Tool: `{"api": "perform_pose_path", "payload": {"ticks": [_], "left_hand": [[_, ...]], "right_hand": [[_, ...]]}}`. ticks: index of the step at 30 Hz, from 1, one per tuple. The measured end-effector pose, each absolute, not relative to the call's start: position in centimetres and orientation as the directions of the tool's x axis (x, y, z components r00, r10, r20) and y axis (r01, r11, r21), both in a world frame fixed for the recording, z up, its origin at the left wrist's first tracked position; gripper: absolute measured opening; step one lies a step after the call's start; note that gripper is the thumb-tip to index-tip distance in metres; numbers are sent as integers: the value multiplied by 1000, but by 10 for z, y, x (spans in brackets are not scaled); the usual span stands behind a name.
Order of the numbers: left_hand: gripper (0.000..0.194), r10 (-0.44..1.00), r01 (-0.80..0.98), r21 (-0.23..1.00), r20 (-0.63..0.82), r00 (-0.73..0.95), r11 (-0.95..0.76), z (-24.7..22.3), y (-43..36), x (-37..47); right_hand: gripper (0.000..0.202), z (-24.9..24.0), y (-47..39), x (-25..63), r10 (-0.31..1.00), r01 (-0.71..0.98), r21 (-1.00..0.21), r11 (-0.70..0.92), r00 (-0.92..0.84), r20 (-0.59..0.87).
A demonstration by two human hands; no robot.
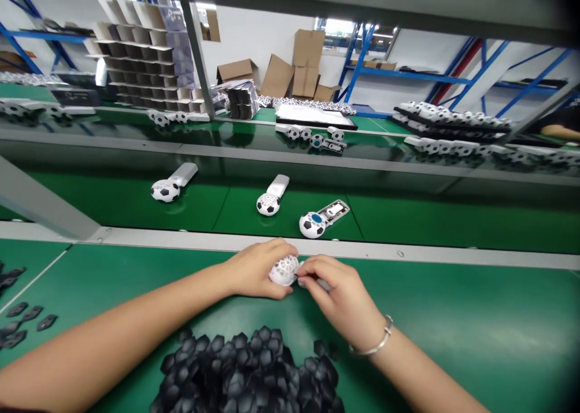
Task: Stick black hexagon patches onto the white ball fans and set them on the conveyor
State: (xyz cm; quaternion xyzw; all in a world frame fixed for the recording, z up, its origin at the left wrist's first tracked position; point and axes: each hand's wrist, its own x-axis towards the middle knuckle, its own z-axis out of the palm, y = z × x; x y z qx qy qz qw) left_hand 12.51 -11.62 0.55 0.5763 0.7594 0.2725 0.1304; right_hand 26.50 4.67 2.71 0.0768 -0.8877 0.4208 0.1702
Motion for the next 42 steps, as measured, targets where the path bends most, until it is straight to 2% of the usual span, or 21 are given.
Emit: {"api": "perform_pose_path", "payload": {"ticks": [4,10,14,18,21,26,31,34,36,40,42], "left_hand": [[54,945,788,585,106,-309,192,2,-116,132],[58,945,792,579,107,-309,193,1,-117,128],[62,947,794,577,104,-303,191,0,-117,128],[62,960,803,576,106,-259,153,1,-119,124],[68,979,810,580,102,-176,86,2,-120,120],[70,990,808,585,58,-128,70,6,-121,117],[65,991,793,605,41,-124,74,10,-120,115],[58,992,797,602,62,-114,54,11,-119,114],[54,989,812,581,78,-125,57,10,-120,114],[49,983,852,512,71,-169,110,10,-121,116],[48,978,881,449,64,-199,150,11,-121,120]], "right_hand": [[20,20,47,262,-67,-361,-633,685,-896,439],[24,23,49,262,-99,-389,-644,659,-893,439],[21,17,42,262,-130,-406,-591,698,-882,452],[10,16,34,262,-67,-331,-502,799,-878,473],[9,18,35,263,7,-244,-523,817,-902,431],[10,22,35,263,-53,-215,-466,858,-940,337],[12,26,31,260,-2,-110,-405,908,-966,257],[5,31,40,264,-74,-158,-354,922,-968,240],[5,34,49,275,-128,-204,-405,891,-970,206],[18,35,56,316,-177,-202,-585,785,-979,101],[25,30,52,335,-178,-182,-597,781,-982,67]]}}
